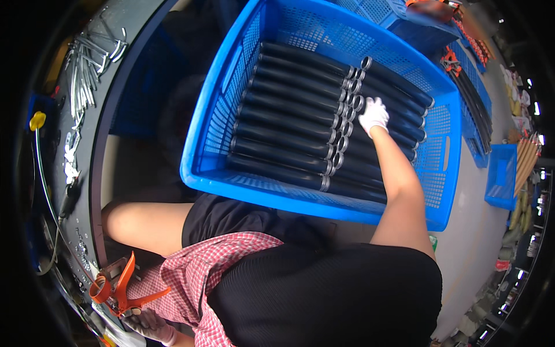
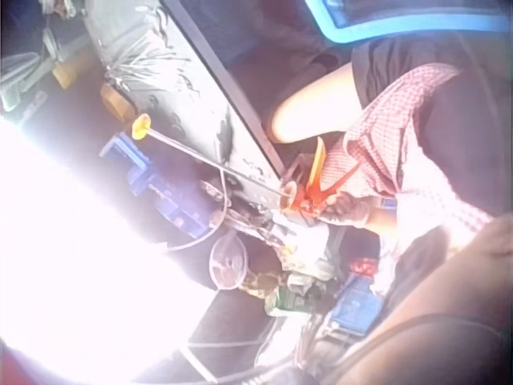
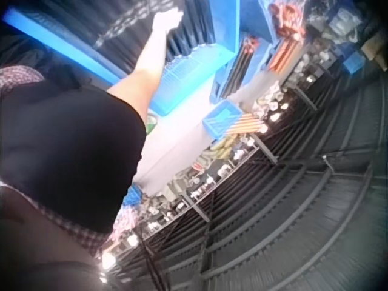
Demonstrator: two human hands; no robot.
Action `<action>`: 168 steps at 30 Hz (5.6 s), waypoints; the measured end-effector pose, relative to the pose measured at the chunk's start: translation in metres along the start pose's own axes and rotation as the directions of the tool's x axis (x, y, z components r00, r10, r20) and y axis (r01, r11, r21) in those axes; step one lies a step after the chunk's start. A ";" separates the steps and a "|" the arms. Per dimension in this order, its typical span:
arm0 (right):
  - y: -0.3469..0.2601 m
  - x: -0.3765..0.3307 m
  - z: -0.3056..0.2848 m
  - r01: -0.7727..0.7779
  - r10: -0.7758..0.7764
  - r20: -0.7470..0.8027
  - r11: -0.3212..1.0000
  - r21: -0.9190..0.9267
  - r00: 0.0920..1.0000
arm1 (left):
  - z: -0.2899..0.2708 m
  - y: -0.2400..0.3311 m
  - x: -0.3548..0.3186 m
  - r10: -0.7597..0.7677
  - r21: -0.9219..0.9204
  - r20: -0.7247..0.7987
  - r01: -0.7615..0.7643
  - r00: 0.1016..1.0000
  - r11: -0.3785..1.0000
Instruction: The worker is assembling industrial caulking guns, installing plungers and rods into tubes and packaging them.
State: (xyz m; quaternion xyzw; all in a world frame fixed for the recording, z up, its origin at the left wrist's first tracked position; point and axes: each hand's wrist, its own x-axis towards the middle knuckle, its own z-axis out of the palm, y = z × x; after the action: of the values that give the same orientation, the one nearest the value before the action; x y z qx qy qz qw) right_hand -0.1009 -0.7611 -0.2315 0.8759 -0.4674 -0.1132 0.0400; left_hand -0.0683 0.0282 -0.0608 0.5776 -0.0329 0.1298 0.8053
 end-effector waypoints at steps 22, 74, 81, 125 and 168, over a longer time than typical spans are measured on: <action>-0.168 0.023 -0.305 0.495 0.360 -0.348 -0.721 0.485 0.865 | 0.073 -0.007 -0.003 -0.379 0.006 -0.119 0.383 0.917 0.924; -0.392 -0.365 -0.214 -0.541 -0.900 -0.393 -0.238 0.806 -0.189 | 0.075 0.007 0.024 -0.579 -0.132 0.015 0.575 0.816 0.807; -0.397 -0.378 -0.203 -0.586 -0.936 -0.323 -0.185 0.789 -0.139 | 0.144 0.028 0.059 0.171 0.944 0.276 -0.300 0.946 0.138; -0.600 -0.024 0.177 0.887 -0.893 0.071 0.450 0.104 0.444 | -0.090 0.055 -0.067 0.392 0.765 -0.627 0.439 0.673 0.472; -0.370 -0.179 -0.336 0.323 -0.977 -0.145 -0.189 0.927 -0.157 | -0.020 0.053 0.005 0.021 0.913 -0.031 0.020 0.999 0.407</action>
State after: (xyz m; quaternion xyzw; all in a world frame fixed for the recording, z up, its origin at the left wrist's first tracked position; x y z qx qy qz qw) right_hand 0.1818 -0.4175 0.0584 0.7136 0.2734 -0.2344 -0.6009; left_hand -0.0783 0.0640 -0.0173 0.9204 0.0580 0.1379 0.3611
